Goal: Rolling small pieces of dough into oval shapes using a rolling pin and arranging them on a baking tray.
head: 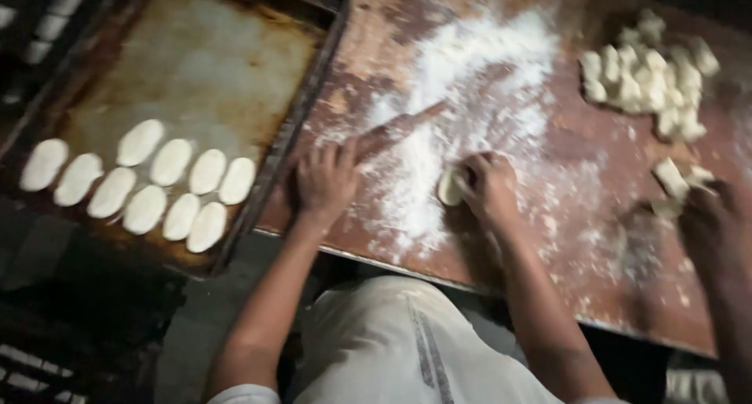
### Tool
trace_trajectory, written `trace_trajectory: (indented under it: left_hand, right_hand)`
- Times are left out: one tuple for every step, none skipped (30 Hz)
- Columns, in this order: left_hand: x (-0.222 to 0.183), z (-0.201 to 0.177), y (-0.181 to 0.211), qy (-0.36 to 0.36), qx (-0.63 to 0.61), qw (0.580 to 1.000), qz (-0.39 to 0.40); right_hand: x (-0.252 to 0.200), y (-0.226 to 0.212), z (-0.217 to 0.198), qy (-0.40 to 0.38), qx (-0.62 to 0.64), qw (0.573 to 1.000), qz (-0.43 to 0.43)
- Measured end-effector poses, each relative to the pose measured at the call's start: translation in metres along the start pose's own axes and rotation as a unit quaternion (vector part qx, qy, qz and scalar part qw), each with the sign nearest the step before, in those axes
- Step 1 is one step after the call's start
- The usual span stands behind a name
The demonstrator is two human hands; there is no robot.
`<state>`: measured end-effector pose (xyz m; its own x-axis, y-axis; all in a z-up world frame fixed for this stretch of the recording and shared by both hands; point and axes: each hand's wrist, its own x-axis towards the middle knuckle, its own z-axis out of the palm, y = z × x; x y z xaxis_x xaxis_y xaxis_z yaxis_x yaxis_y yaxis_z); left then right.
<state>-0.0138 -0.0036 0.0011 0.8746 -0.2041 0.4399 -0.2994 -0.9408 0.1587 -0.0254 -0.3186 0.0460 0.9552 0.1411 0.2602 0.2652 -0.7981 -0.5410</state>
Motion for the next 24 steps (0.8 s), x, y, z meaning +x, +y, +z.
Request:
trace_trajectory:
  left_hand:
    - [0.0,0.0,0.0,-0.012,0.007,1.0,-0.013]
    - [0.0,0.0,-0.002,-0.024,0.014,0.999,-0.026]
    - [-0.003,0.008,-0.001,-0.018,0.025,0.998,-0.048]
    - [-0.005,0.016,-0.002,-0.003,0.012,0.999,-0.039]
    - [-0.006,0.024,-0.005,0.012,0.002,0.999,-0.032]
    - [-0.008,0.025,-0.004,0.019,0.015,0.998,-0.055]
    - [-0.009,0.027,-0.005,0.023,0.009,0.999,-0.041]
    - [-0.008,0.03,-0.006,0.026,0.003,0.999,-0.027]
    - [-0.012,0.037,-0.007,0.03,0.012,0.999,-0.041]
    - [-0.014,0.044,-0.007,0.036,-0.022,0.998,-0.045]
    - [-0.015,0.053,-0.006,0.041,-0.058,0.997,-0.042]
    - [-0.015,0.054,-0.007,0.044,-0.052,0.996,-0.05]
    - [-0.014,0.055,-0.005,0.052,-0.072,0.994,-0.06]
    - [-0.013,0.058,-0.003,0.061,-0.091,0.991,-0.07]
    - [-0.013,0.069,-0.001,0.063,-0.088,0.991,-0.075]
    - [-0.012,0.081,0.002,0.089,-0.092,0.988,-0.089]
    - [-0.012,0.093,0.005,0.115,-0.096,0.984,-0.102]
    - [-0.014,0.098,-0.003,0.116,-0.093,0.983,-0.106]
    - [-0.017,0.103,-0.01,0.121,-0.092,0.981,-0.118]
    - [-0.019,0.108,-0.017,0.126,-0.092,0.979,-0.13]
    - [-0.02,0.108,-0.026,0.127,-0.089,0.979,-0.133]
    - [-0.021,0.109,-0.034,0.115,-0.084,0.98,-0.136]
    - [-0.023,0.109,-0.04,0.102,-0.08,0.982,-0.139]
    - [-0.025,0.109,-0.044,0.102,-0.08,0.982,-0.141]
  right_hand:
    - [0.003,0.011,0.009,-0.033,-0.015,0.999,0.017]
    - [0.007,0.02,0.021,-0.065,-0.031,0.997,0.033]
    - [0.004,0.028,0.02,-0.076,-0.028,0.997,0.011]
    - [0.003,0.037,0.02,-0.103,0.066,0.991,0.063]
    - [0.006,0.046,0.022,-0.134,0.158,0.972,0.114]
    - [0.021,0.031,0.026,-0.151,0.161,0.971,0.092]
    - [0.034,0.015,0.031,-0.143,0.188,0.969,0.08]
    - [0.047,-0.001,0.035,-0.135,0.215,0.965,0.069]
    - [0.063,-0.034,0.038,-0.146,0.217,0.963,0.057]
    - [0.078,-0.066,0.04,-0.136,0.232,0.962,0.051]
    - [0.089,-0.096,0.04,-0.123,0.246,0.96,0.051]
    - [0.106,-0.126,0.054,-0.13,0.248,0.959,0.043]
    - [0.121,-0.155,0.066,-0.144,0.281,0.948,-0.025]
    - [0.136,-0.184,0.078,-0.158,0.313,0.932,-0.092]
    - [0.146,-0.224,0.089,-0.161,0.313,0.931,-0.097]
    - [0.157,-0.264,0.101,-0.188,0.347,0.913,-0.104]
    - [0.166,-0.303,0.112,-0.215,0.38,0.893,-0.11]
    - [0.177,-0.322,0.139,-0.219,0.381,0.891,-0.113]
    - [0.187,-0.341,0.167,-0.252,0.472,0.839,-0.097]
    - [0.197,-0.36,0.194,-0.283,0.557,0.777,-0.079]
    - [0.204,-0.368,0.226,-0.285,0.558,0.775,-0.081]
    - [0.211,-0.375,0.258,-0.28,0.542,0.787,-0.094]
    - [0.217,-0.381,0.288,-0.273,0.525,0.8,-0.105]
    - [0.218,-0.385,0.295,-0.274,0.525,0.799,-0.105]
